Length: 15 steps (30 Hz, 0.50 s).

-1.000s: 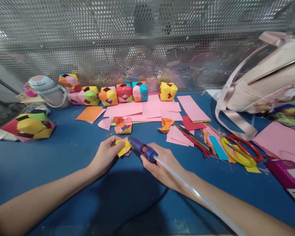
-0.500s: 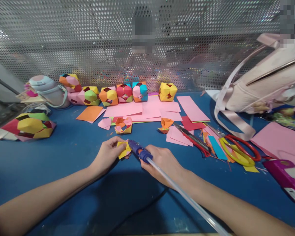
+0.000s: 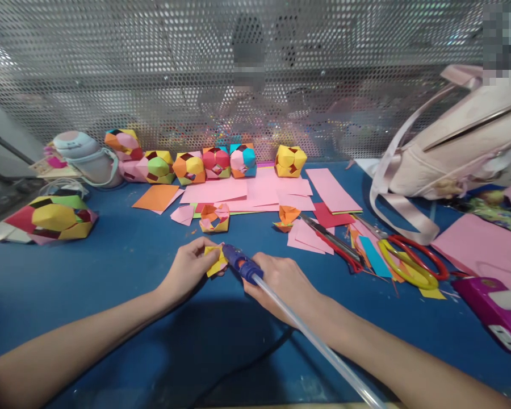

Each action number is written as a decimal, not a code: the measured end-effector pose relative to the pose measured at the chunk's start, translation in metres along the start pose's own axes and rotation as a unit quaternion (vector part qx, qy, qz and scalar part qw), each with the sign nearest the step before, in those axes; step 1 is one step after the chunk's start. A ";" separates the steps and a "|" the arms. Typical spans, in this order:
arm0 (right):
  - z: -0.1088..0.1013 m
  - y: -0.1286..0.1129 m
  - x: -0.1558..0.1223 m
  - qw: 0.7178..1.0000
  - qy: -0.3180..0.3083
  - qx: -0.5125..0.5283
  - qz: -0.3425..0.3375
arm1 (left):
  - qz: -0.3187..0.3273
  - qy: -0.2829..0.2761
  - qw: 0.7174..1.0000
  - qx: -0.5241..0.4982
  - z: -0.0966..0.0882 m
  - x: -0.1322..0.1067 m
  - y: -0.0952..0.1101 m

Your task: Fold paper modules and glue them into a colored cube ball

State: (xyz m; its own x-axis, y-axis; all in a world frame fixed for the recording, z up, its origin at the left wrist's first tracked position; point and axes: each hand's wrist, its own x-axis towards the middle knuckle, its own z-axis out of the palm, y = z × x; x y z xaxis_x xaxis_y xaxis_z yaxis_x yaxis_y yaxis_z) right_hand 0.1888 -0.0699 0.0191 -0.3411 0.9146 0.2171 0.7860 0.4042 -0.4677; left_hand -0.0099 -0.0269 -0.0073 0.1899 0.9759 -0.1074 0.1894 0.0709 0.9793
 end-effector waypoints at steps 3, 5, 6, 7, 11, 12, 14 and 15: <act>0.000 0.000 0.000 1.000 0.001 -0.009 -0.005 | -0.001 0.004 1.000 0.001 0.000 0.001 -0.001; 0.001 0.000 0.000 1.000 0.002 -0.017 0.000 | 0.001 0.004 1.000 0.003 0.000 0.001 -0.001; 0.001 0.000 0.000 1.000 0.003 -0.020 0.002 | 0.002 0.002 1.000 0.005 0.000 0.001 -0.002; 0.001 0.000 -0.001 1.000 0.002 -0.020 0.002 | 0.002 0.001 1.000 0.007 0.000 0.001 -0.002; -0.003 -0.002 -0.001 1.000 -0.013 -0.022 0.017 | 0.002 0.003 1.000 -0.006 0.000 0.000 -0.001; -0.005 -0.002 -0.001 0.999 -0.018 -0.021 0.029 | 0.000 0.005 1.000 -0.014 0.000 0.000 -0.001; -0.008 -0.002 0.000 0.998 -0.011 -0.009 0.055 | -0.008 0.014 0.999 -0.038 0.000 0.000 -0.001; -0.009 -0.001 0.001 0.998 0.000 0.002 0.069 | -0.013 0.018 0.998 -0.055 0.000 0.000 -0.001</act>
State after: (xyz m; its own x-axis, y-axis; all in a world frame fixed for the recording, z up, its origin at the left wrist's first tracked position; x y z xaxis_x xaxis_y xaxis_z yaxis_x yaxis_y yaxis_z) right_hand 0.1922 -0.0697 0.0278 -0.2296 0.9616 0.1505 0.8231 0.2744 -0.4972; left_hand -0.0099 -0.0267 -0.0086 0.1503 0.9802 -0.1290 0.0865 0.1169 0.9894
